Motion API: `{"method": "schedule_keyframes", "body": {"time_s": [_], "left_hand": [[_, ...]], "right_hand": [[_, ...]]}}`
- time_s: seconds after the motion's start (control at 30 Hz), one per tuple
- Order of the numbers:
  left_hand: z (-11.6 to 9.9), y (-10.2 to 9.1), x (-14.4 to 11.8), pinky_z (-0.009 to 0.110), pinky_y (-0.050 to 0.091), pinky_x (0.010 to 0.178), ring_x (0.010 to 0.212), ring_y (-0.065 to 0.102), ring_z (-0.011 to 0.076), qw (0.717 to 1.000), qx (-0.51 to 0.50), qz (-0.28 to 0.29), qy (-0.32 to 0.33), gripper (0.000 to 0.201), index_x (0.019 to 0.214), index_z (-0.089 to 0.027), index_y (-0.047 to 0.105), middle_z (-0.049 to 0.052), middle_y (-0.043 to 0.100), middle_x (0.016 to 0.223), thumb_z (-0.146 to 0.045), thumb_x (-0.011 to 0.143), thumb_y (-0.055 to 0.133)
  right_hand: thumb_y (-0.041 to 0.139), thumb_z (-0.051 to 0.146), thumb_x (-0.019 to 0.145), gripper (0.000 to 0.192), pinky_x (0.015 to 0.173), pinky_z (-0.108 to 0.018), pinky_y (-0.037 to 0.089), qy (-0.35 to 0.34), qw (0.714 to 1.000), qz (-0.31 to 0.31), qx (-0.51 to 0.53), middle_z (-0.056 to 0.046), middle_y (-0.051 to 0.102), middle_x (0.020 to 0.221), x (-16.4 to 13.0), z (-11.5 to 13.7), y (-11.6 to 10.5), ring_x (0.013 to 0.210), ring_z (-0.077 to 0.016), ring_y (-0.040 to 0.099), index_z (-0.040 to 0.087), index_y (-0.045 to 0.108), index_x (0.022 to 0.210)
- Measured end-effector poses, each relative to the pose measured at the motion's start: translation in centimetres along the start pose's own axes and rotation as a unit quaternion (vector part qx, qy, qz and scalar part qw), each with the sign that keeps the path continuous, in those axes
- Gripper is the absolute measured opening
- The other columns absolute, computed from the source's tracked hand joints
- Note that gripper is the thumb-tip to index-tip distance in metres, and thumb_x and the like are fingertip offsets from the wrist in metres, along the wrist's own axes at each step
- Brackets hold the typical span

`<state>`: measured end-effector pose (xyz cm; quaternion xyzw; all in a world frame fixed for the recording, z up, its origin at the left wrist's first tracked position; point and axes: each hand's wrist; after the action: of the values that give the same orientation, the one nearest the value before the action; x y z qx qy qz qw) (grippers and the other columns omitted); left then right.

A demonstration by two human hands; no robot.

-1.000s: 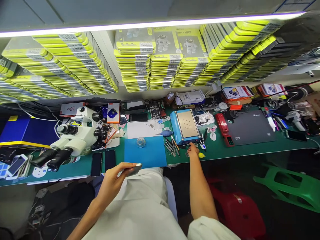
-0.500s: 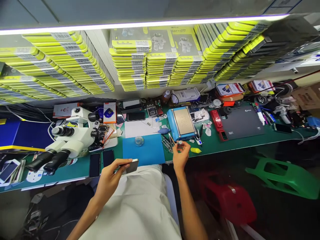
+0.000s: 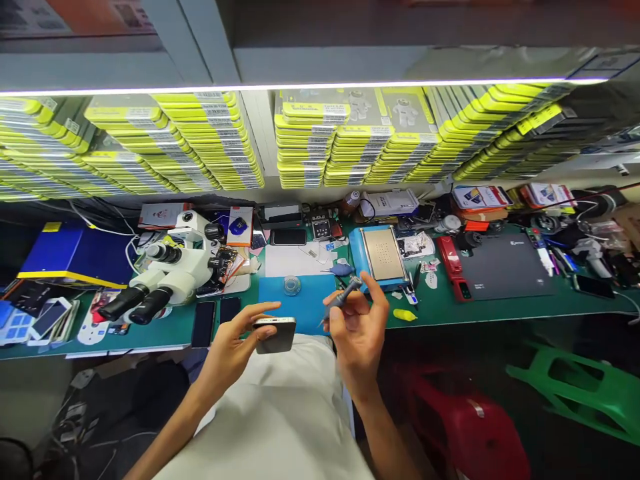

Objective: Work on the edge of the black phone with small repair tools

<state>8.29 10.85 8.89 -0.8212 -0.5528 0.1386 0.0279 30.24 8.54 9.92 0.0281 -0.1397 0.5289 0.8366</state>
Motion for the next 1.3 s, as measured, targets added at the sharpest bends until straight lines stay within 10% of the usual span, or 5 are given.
{"method": "schedule_keyframes", "body": {"time_s": [0.17,0.4,0.57,0.8,1.3], "left_hand": [[-1.2,-0.5,-1.2,0.026,0.065,0.088,0.103,0.082,0.0197,1.0,-0.004,0.0,0.011,0.03,0.12,-0.029,0.083,0.004,0.086,0.116,-0.052,0.107,0.068],[-0.6,-0.7,-1.5,0.02,0.063,0.091,0.105,0.083,0.0181,0.999,0.01,-0.021,0.022,0.021,0.119,-0.033,0.084,-0.001,0.087,0.118,-0.041,0.106,0.07],[0.5,-0.9,-1.4,0.017,0.063,0.09,0.102,0.084,0.0169,0.999,0.029,-0.032,0.024,0.018,0.112,-0.033,0.086,-0.003,0.088,0.111,-0.038,0.104,0.07],[1.4,-0.2,-1.4,0.016,0.064,0.085,0.098,0.085,0.0182,0.998,0.066,-0.016,0.015,0.02,0.108,-0.032,0.086,-0.002,0.088,0.106,-0.042,0.103,0.07],[2.2,4.3,-2.9,0.021,0.064,0.093,0.109,0.083,0.0239,0.991,0.119,-0.025,-0.057,0.042,0.109,-0.031,0.086,0.001,0.087,0.114,-0.067,0.099,0.068]], "right_hand": [[0.067,0.026,0.108,0.065,0.064,-0.027,0.065,-0.017,0.999,0.03,0.036,-0.001,0.071,0.101,0.6,2.3,0.8,0.075,-0.0146,0.067,0.036,0.037,0.165],[0.073,0.033,0.106,0.053,0.075,-0.032,0.065,0.002,0.999,0.013,0.038,-0.003,0.069,0.106,-1.4,1.0,0.5,0.085,-0.017,0.07,0.02,0.052,0.152],[0.071,0.045,0.108,0.041,0.075,-0.032,0.063,0.184,0.981,-0.052,0.035,-0.007,0.068,0.114,-1.1,-6.8,-1.7,0.088,-0.0165,0.069,0.017,0.063,0.136],[0.071,0.044,0.107,0.039,0.09,-0.041,0.064,0.425,0.883,-0.195,0.048,-0.01,0.068,0.128,-1.1,-19.6,-8.2,0.106,-0.0223,0.07,0.017,0.065,0.135],[0.072,0.042,0.107,0.042,0.096,-0.046,0.063,0.473,0.826,-0.302,0.061,-0.011,0.066,0.135,-2.1,-30.1,-13.1,0.114,-0.0249,0.07,0.017,0.063,0.139]]}}
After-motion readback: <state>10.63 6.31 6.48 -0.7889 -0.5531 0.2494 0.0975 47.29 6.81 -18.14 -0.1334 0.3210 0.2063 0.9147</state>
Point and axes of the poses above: each hand's wrist, its own x-axis towards the middle knuckle, its own y-axis out of the palm, z = x × y
